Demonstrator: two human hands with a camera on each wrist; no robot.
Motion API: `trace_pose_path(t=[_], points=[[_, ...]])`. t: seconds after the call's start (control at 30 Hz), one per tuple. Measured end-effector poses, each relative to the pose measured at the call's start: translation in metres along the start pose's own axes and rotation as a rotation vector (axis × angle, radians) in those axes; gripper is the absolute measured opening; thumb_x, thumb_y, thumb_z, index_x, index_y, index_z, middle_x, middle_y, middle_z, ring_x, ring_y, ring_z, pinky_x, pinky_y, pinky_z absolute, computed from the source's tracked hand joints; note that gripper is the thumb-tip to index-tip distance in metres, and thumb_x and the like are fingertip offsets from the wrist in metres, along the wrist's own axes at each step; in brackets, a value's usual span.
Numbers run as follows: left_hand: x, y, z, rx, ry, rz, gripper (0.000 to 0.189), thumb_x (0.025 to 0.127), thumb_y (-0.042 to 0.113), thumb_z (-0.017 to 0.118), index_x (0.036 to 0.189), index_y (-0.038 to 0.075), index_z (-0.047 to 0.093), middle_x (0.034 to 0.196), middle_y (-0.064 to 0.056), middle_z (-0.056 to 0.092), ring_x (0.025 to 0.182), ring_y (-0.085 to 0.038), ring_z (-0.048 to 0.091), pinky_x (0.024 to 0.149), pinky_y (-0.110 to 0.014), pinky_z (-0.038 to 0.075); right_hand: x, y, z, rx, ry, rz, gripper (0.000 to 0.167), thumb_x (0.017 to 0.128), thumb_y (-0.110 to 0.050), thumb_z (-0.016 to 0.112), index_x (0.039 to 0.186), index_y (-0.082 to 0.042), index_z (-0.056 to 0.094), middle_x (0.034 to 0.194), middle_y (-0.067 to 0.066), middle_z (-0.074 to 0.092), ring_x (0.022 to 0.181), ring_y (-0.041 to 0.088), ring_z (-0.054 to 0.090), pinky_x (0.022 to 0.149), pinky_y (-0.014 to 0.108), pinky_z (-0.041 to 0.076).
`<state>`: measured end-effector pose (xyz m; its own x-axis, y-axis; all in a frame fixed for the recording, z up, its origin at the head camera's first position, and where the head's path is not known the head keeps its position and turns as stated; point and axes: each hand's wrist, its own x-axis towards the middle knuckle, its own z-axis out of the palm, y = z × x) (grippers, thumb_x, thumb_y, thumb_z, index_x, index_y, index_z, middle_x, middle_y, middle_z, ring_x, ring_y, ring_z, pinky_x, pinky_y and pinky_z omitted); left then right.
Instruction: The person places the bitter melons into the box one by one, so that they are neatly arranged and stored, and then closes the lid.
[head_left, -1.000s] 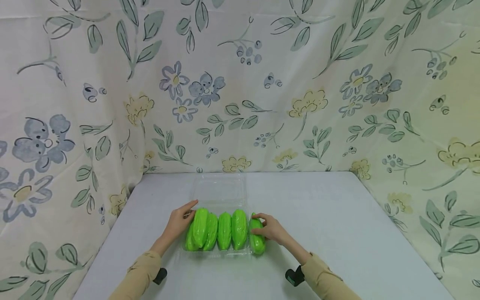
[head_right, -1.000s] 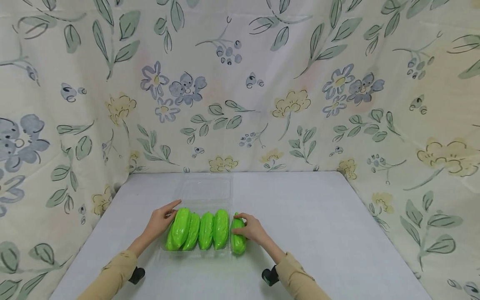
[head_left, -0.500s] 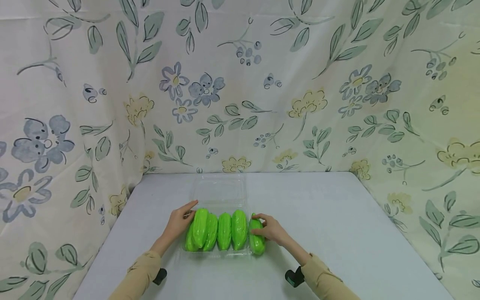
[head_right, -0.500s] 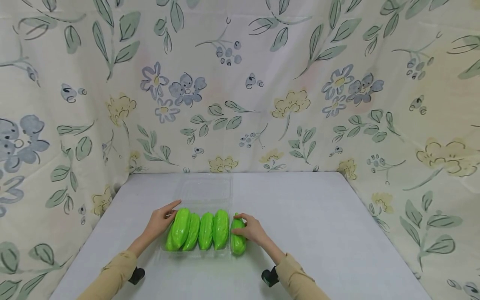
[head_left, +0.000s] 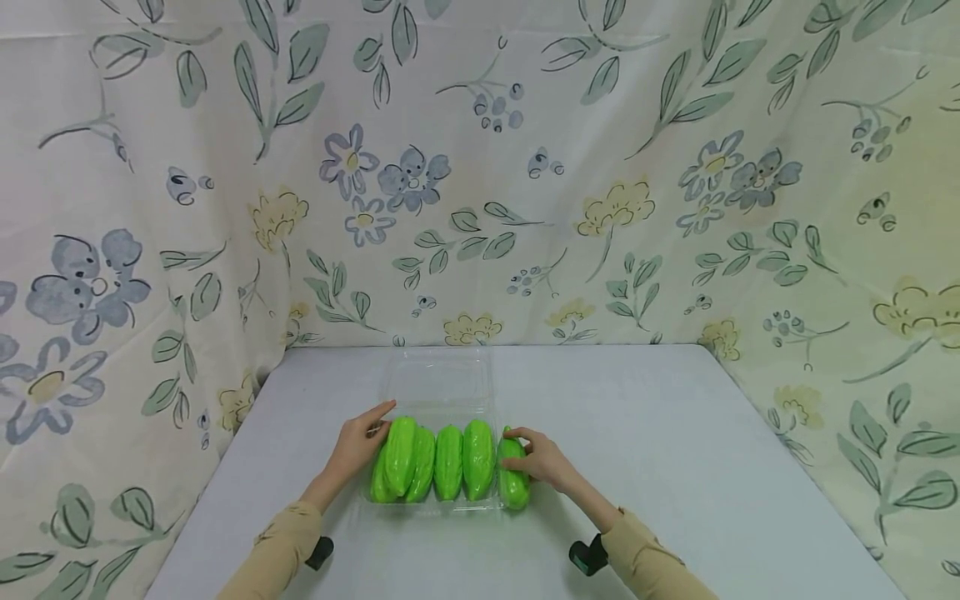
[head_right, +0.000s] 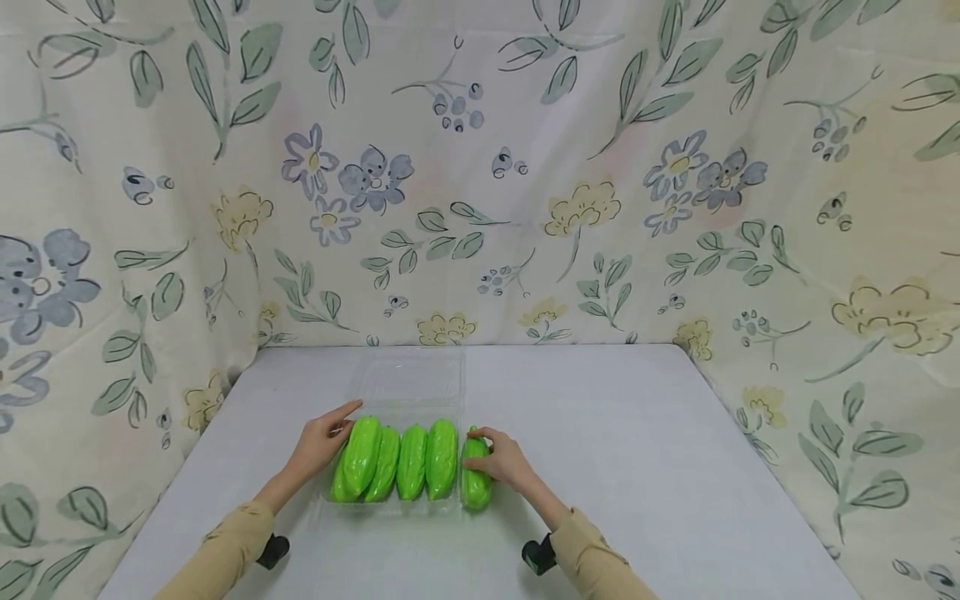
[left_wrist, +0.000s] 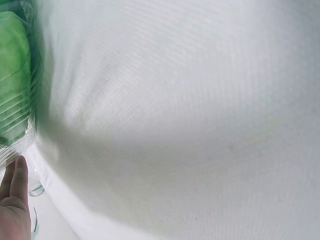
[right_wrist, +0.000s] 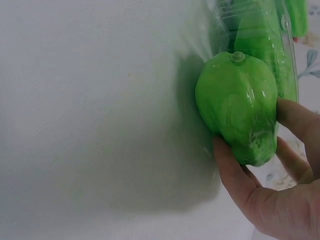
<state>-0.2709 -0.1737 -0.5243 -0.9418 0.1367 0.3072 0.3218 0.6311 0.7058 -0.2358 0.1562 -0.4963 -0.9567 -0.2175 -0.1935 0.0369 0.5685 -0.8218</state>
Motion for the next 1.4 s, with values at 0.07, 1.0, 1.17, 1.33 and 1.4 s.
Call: trace_pose_path(t=[0.07, 1.0, 1.17, 1.33, 1.4], points=[[0.000, -0.001, 0.000, -0.001, -0.004, -0.002, 0.041, 0.092, 0.003, 0.060, 0.132, 0.004, 0.054, 0.135, -0.019, 0.054, 0.102, -0.032, 0.067, 0.089, -0.043, 0.056, 0.000, 0.000, 0.000, 0.000, -0.002, 0.001, 0.050, 0.080, -0.017, 0.075, 0.127, -0.008, 0.058, 0.098, 0.018, 0.061, 0.075, 0.018, 0.057, 0.058, 0.032, 0.058], [-0.001, -0.007, 0.001, -0.009, 0.018, 0.044, 0.040, 0.090, 0.001, 0.060, 0.131, 0.002, 0.055, 0.133, -0.020, 0.056, 0.099, -0.033, 0.068, 0.086, -0.043, 0.058, -0.001, 0.010, -0.009, 0.126, 0.106, 0.063, 0.049, 0.082, -0.018, 0.074, 0.127, -0.009, 0.057, 0.104, 0.021, 0.061, 0.084, 0.021, 0.061, 0.063, 0.033, 0.060], [-0.001, -0.004, 0.000, -0.013, 0.001, 0.009, 0.041, 0.092, 0.004, 0.060, 0.132, 0.004, 0.055, 0.134, -0.019, 0.055, 0.100, -0.032, 0.068, 0.089, -0.045, 0.056, 0.002, 0.009, -0.018, 0.138, 0.132, 0.086, 0.050, 0.082, -0.018, 0.074, 0.129, -0.010, 0.057, 0.109, 0.023, 0.060, 0.088, 0.023, 0.062, 0.066, 0.034, 0.061], [0.000, -0.004, 0.000, -0.015, -0.005, -0.003, 0.041, 0.092, 0.004, 0.060, 0.132, 0.005, 0.055, 0.135, -0.018, 0.055, 0.101, -0.031, 0.068, 0.090, -0.044, 0.056, 0.005, 0.005, -0.030, 0.196, 0.156, 0.081, 0.050, 0.083, -0.017, 0.073, 0.130, -0.010, 0.056, 0.111, 0.022, 0.061, 0.088, 0.021, 0.062, 0.066, 0.032, 0.060], [0.001, -0.004, 0.000, -0.015, -0.003, -0.004, 0.041, 0.092, 0.004, 0.060, 0.133, 0.005, 0.055, 0.135, -0.017, 0.055, 0.101, -0.031, 0.068, 0.090, -0.044, 0.056, 0.007, 0.004, -0.035, 0.214, 0.164, 0.076, 0.051, 0.084, -0.017, 0.072, 0.131, -0.010, 0.055, 0.111, 0.022, 0.061, 0.087, 0.020, 0.062, 0.066, 0.031, 0.060]])
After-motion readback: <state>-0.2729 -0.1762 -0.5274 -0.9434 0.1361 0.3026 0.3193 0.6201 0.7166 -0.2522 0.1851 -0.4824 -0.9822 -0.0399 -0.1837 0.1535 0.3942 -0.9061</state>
